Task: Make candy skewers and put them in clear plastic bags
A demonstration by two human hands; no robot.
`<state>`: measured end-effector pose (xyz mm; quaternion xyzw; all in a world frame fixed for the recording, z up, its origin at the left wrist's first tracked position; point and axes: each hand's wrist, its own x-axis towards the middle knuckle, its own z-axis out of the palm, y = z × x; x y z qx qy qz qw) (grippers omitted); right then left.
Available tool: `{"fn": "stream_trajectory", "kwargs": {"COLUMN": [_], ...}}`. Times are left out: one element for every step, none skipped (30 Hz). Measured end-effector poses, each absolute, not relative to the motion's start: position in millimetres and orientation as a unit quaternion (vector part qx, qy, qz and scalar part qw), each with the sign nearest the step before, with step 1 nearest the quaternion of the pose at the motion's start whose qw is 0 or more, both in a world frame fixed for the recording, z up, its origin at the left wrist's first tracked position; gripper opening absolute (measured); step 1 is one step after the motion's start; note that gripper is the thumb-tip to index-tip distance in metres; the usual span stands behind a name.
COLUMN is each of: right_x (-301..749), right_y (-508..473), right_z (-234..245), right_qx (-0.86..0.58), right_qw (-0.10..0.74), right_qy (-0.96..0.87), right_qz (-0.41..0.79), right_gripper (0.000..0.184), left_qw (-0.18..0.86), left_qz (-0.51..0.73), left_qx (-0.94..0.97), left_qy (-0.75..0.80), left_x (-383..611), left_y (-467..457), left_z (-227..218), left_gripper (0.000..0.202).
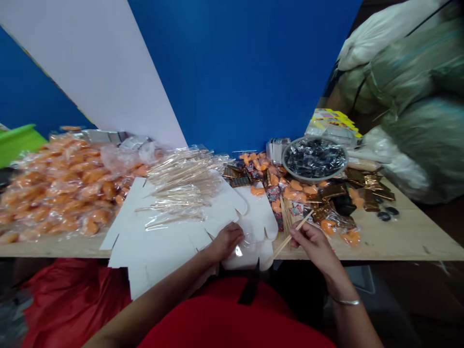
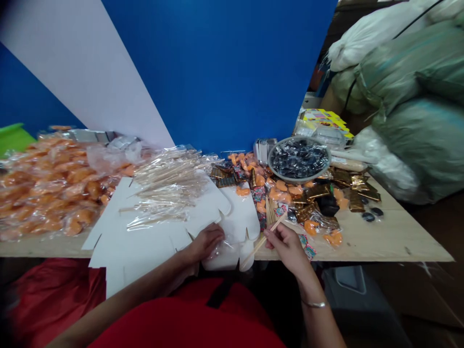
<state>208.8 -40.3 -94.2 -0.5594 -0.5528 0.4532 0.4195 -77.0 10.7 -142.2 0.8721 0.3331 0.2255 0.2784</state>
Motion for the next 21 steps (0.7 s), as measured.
{"fn": "stream_trajectory", "kwargs": {"right_x": [204, 199, 192, 184, 175, 166, 157, 149, 142, 137, 132, 130, 128, 128, 128, 128, 128, 128, 129, 130, 131], "right_y": [-39, -38, -37, -34, -32, -29, -25, -22, -18, -15, -13, -11, -10, -9, -9, -9, -10, -10, -10, -9, -9], "right_z": [-94, -94, -96, -98, -102, -107, -112, -117, -121, -125, -128, -131, -133, -134, -136, -137, -139, -141, -143, -146, -148], "right_qx": [-0.549, -0.541, -0.537, -0.534, -0.534, -0.535, -0.535, -0.533, -0.528, -0.519, -0.509, -0.500, -0.495, -0.491, -0.489, -0.487, -0.484, -0.485, -0.492, -0.504, -0.519], "right_qw": [0.420, 0.415, 0.404, 0.387, 0.368, 0.350, 0.336, 0.325, 0.316, 0.312, 0.311, 0.315, 0.322, 0.330, 0.337, 0.342, 0.344, 0.346, 0.349, 0.355, 0.363], "right_qy": [-0.543, -0.537, -0.536, -0.544, -0.556, -0.571, -0.586, -0.597, -0.604, -0.607, -0.606, -0.604, -0.599, -0.594, -0.588, -0.581, -0.575, -0.571, -0.568, -0.564, -0.562], "right_qz": [0.477, 0.497, 0.511, 0.519, 0.519, 0.514, 0.507, 0.504, 0.506, 0.514, 0.525, 0.535, 0.541, 0.545, 0.549, 0.555, 0.563, 0.565, 0.560, 0.549, 0.532], "right_gripper": [0.027, 0.026, 0.026, 0.025, 0.024, 0.024, 0.023, 0.022, 0.022, 0.022, 0.022, 0.022, 0.023, 0.023, 0.024, 0.024, 0.025, 0.025, 0.026, 0.026, 0.027], "left_qw": [0.278, 0.278, 0.278, 0.277, 0.277, 0.277, 0.276, 0.275, 0.275, 0.273, 0.268, 0.259, 0.249, 0.240, 0.236, 0.240, 0.254, 0.276, 0.303, 0.333, 0.367], "left_qz": [0.227, 0.229, 0.231, 0.233, 0.234, 0.236, 0.237, 0.239, 0.239, 0.241, 0.242, 0.244, 0.246, 0.250, 0.255, 0.261, 0.269, 0.280, 0.290, 0.302, 0.316], "left_qx": [0.871, 0.870, 0.870, 0.870, 0.870, 0.870, 0.870, 0.870, 0.870, 0.871, 0.871, 0.872, 0.871, 0.869, 0.864, 0.857, 0.846, 0.830, 0.809, 0.782, 0.748], "left_qy": [0.335, 0.336, 0.336, 0.336, 0.335, 0.334, 0.334, 0.333, 0.331, 0.330, 0.332, 0.337, 0.345, 0.354, 0.364, 0.375, 0.384, 0.396, 0.411, 0.432, 0.453], "left_x": [-77, -78, -78, -78, -78, -79, -79, -79, -79, -79, -79, -78, -78, -78, -77, -77, -76, -76, -76, -76, -76], "left_y": [11, 10, 10, 10, 11, 11, 11, 11, 11, 10, 9, 8, 6, 4, 1, -1, -4, -6, -7, -8, -8], "left_z": [-143, -144, -145, -146, -147, -148, -149, -150, -150, -150, -149, -148, -146, -143, -141, -138, -136, -133, -132, -130, -130], "left_gripper": [0.034, 0.034, 0.033, 0.033, 0.033, 0.033, 0.032, 0.032, 0.032, 0.032, 0.031, 0.030, 0.029, 0.028, 0.027, 0.027, 0.028, 0.029, 0.030, 0.031, 0.031]}}
